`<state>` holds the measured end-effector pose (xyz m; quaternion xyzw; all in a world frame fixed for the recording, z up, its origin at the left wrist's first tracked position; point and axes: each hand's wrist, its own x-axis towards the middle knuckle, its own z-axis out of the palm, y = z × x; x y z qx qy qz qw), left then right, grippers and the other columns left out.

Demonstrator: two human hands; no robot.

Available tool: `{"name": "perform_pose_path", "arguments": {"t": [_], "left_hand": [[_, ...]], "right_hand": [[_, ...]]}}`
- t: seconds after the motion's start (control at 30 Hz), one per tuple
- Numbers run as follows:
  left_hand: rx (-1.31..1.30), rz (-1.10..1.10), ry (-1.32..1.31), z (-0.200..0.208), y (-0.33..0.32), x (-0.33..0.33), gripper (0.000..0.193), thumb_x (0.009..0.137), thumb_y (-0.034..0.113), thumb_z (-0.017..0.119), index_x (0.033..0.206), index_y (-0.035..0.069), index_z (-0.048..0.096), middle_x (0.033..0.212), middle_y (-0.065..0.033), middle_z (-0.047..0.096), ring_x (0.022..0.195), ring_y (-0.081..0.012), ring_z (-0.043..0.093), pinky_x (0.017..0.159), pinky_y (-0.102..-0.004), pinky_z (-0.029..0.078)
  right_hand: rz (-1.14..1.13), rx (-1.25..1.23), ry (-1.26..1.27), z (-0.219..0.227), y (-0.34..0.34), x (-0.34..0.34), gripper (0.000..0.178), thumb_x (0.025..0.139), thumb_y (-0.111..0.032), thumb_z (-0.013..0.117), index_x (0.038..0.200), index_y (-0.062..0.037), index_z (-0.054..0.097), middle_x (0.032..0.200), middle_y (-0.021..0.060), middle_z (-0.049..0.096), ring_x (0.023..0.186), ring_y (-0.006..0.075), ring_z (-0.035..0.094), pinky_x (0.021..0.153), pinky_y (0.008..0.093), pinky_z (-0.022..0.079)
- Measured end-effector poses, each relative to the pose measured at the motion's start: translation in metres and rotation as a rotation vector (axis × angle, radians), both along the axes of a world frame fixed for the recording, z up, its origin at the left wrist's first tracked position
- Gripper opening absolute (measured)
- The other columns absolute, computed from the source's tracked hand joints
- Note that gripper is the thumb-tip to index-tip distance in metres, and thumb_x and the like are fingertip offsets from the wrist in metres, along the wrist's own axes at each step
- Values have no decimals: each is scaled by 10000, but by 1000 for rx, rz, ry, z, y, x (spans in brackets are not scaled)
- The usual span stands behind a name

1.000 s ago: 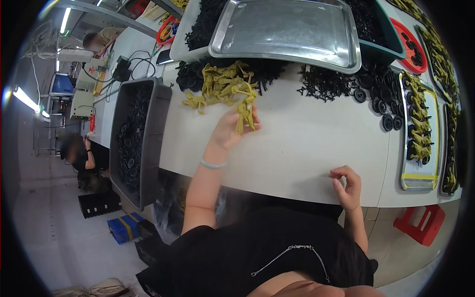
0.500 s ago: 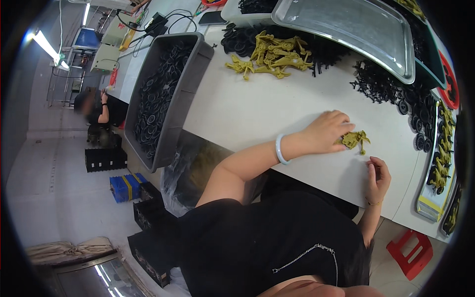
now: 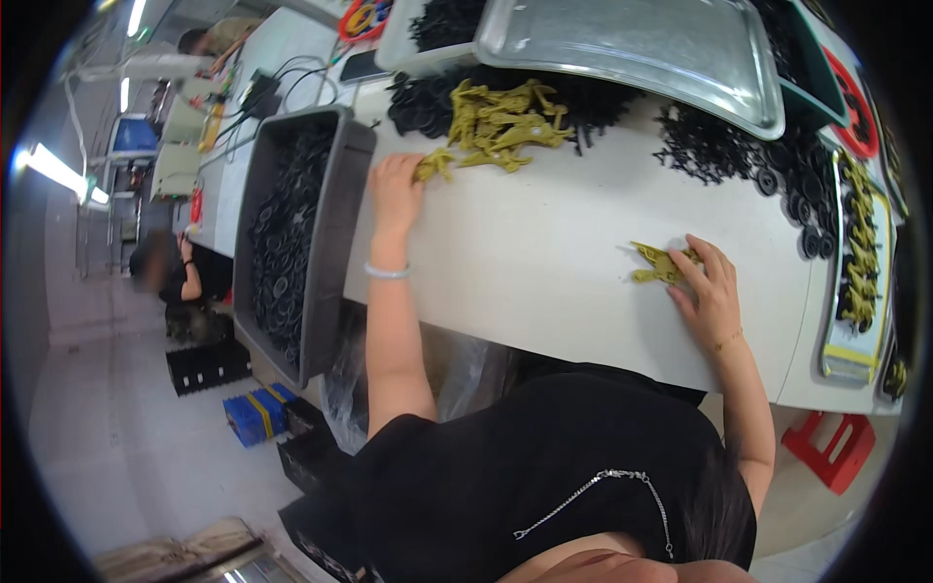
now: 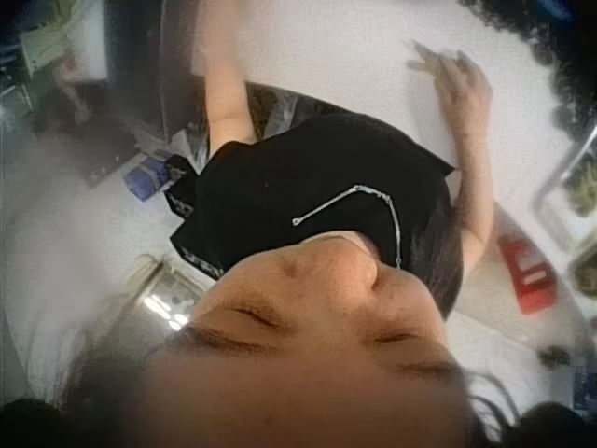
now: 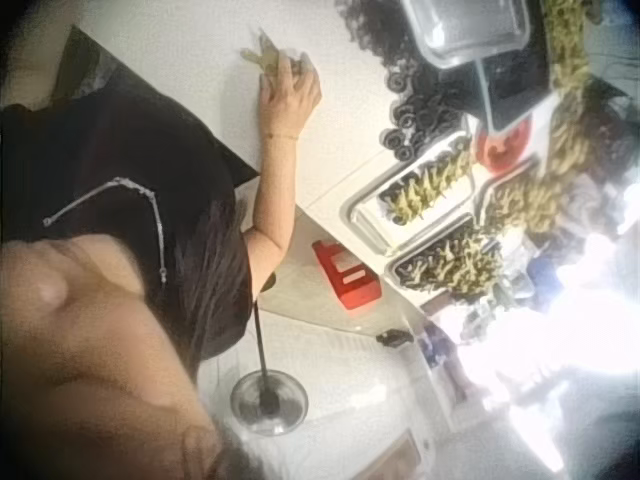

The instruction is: Assembling plastic toy motorcycle components at a production workstation.

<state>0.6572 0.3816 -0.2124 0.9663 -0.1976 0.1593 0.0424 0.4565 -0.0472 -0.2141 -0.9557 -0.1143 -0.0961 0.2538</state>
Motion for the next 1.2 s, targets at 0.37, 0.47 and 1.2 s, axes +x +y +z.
{"name": "perform_pose_path", "arguments": {"t": [0.37,0.47,1.2], "left_hand": [[-366,-482,446,10,-177,-77,437,610,82,742,1025,94,608,1011,-95,542,973,-283,523,881,-392,403],[-345,-580,496,4,-221,-82,427,616,112,749,1019,107,607,1005,-81,533,980,-271,511,886,-386,380],[-951,-273,348,43,-195,-57,142,794,-9,649,932,25,643,900,-35,613,822,-161,595,664,-267,484]], "right_hand": [[-220,250,132,5,-70,17,634,654,-15,733,1250,-98,531,1270,109,511,1151,286,507,1003,368,408],[-278,-56,5,4,-73,14,604,646,-72,744,1217,-110,553,1243,94,521,1113,263,525,997,388,378],[-219,112,-133,-23,2,8,140,687,-101,710,735,-90,578,723,45,525,724,241,498,672,368,371]]}}
